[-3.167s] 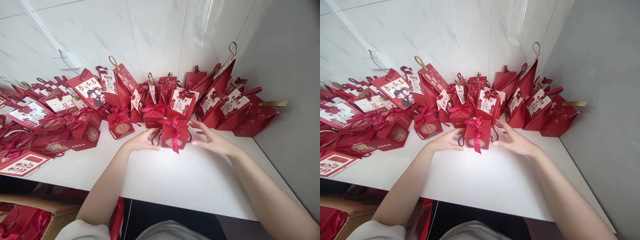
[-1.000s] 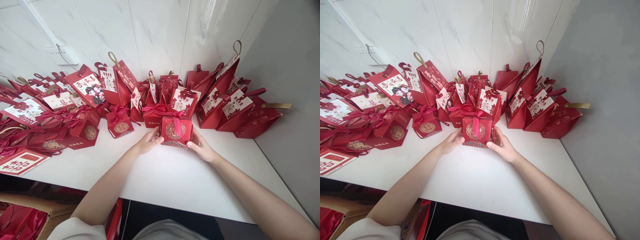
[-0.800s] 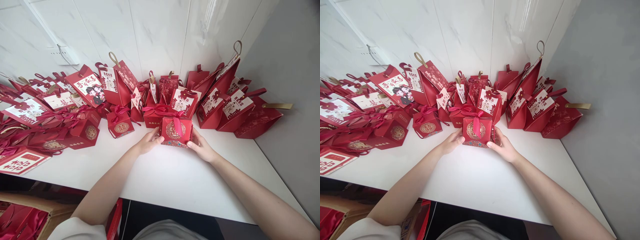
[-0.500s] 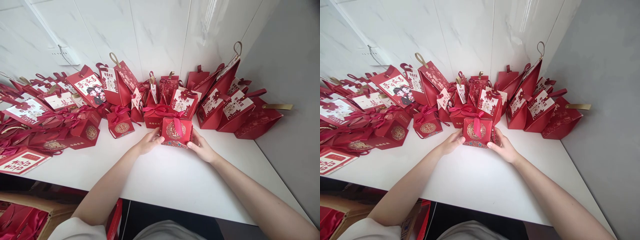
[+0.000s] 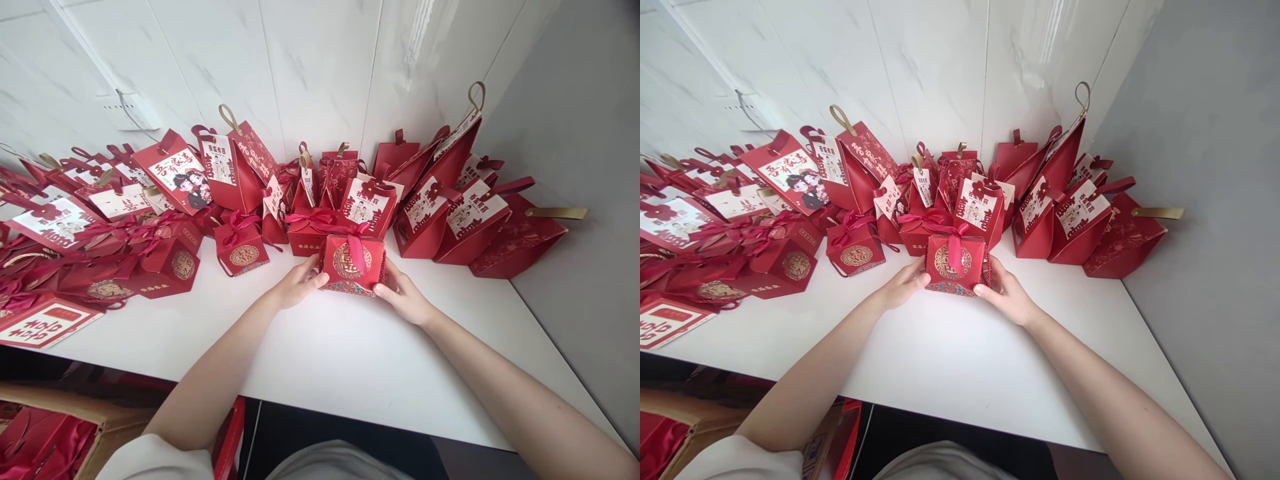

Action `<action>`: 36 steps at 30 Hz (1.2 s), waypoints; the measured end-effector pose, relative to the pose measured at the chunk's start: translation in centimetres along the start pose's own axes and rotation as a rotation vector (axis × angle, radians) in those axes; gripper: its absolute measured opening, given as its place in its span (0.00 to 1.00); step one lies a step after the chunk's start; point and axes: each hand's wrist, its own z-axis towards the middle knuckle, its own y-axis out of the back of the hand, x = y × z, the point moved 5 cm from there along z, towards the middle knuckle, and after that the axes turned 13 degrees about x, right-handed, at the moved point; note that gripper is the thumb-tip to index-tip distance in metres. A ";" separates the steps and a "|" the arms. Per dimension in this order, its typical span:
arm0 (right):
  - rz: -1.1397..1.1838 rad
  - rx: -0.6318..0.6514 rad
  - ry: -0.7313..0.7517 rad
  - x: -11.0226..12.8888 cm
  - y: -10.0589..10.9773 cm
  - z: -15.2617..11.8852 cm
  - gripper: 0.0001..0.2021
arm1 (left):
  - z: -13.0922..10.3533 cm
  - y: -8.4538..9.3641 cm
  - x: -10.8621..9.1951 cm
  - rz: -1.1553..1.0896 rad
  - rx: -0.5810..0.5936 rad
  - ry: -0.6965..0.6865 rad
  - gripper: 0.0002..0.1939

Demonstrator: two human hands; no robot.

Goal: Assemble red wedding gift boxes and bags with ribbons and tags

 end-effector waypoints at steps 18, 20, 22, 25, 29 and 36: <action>-0.167 -0.388 -0.108 0.0 0.9 -0.7 0.30 | -0.3 0.9 0.2 0.361 -0.418 0.201 0.25; -0.153 -0.337 -0.119 -0.1 0.7 -0.6 0.24 | -0.5 1.1 0.2 0.459 -0.395 0.240 0.23; -0.168 -0.253 -0.111 -0.1 0.4 -0.4 0.19 | -0.5 0.8 -0.3 0.479 -0.244 0.195 0.29; -0.178 -0.163 -0.085 0.3 0.3 -0.5 0.17 | -0.4 0.0 -1.5 0.418 -0.066 0.058 0.44; -0.157 -0.038 -0.018 0.9 0.0 -0.7 0.14 | -0.1 -0.5 -1.9 0.199 -0.047 -0.003 0.42; -0.035 -0.093 0.036 1.5 -0.4 -0.8 0.12 | 0.1 -0.3 -1.2 -0.325 -0.104 -0.025 0.32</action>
